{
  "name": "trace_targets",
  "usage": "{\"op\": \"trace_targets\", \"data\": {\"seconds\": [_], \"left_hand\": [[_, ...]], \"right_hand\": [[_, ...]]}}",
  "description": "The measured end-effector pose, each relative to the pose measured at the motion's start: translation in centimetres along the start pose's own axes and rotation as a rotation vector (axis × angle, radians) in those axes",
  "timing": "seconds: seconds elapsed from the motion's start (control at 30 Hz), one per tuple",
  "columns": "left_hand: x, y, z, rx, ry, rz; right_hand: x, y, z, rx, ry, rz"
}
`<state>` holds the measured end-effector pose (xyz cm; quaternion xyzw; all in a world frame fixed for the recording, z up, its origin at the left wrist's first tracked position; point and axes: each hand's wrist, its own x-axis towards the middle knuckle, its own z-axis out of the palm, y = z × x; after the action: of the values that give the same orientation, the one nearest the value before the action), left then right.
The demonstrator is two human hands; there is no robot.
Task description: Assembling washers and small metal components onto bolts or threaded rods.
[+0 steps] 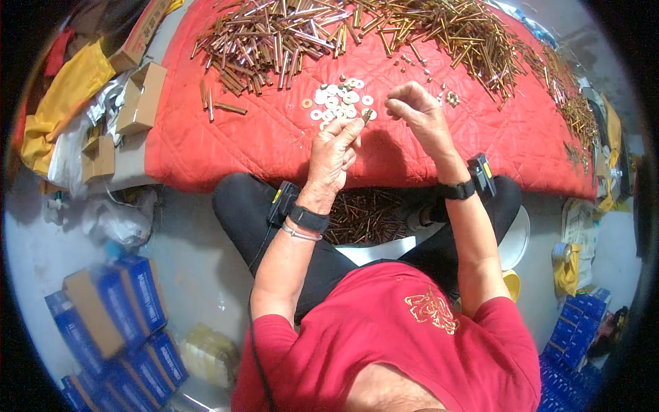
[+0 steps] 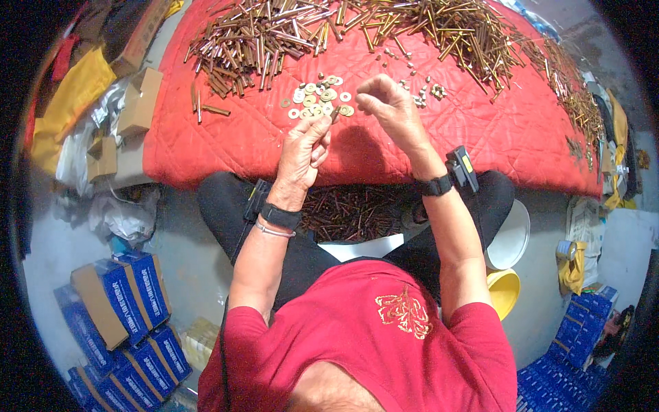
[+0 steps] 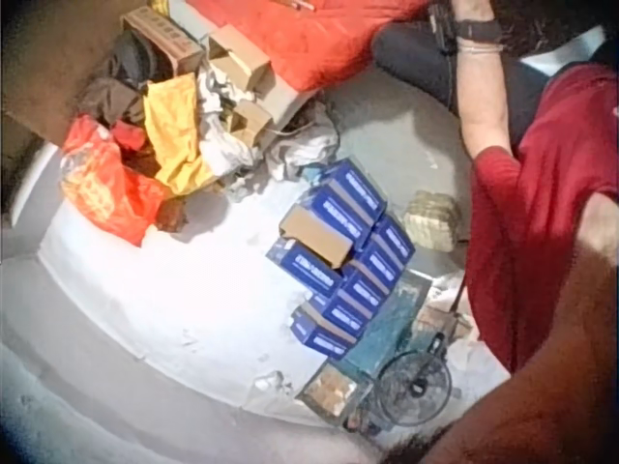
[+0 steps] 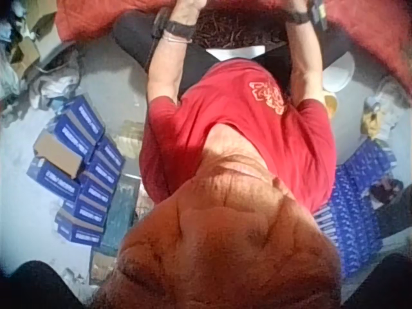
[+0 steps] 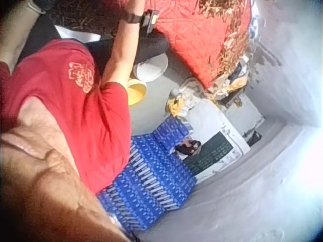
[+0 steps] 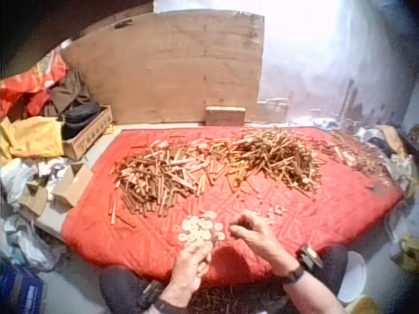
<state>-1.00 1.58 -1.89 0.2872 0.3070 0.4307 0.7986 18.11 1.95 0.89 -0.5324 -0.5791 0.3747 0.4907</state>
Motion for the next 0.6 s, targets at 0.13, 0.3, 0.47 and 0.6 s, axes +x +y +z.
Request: {"op": "trace_targets", "data": {"seconds": [0.13, 0.3, 0.47, 0.6], "left_hand": [[-0.3, 0.1, 0.6, 0.017, -0.005, -0.029], [-0.4, 0.3, 0.3, 0.028, -0.08, -0.089], [-0.4, 1.2, 0.2, -0.098, -0.239, -0.309], [-0.1, 1.2, -0.3, -0.257, -0.389, -0.478]], "right_hand": [[-1.5, -1.2, 0.3, 0.186, -0.082, 0.027], [-2.0, -2.1, 0.4, 0.132, -0.124, -0.094], [-2.0, -2.2, -1.0, -0.021, -0.175, -0.29], [-2.2, -3.1, -1.3, -0.092, -0.201, -0.386]]}}
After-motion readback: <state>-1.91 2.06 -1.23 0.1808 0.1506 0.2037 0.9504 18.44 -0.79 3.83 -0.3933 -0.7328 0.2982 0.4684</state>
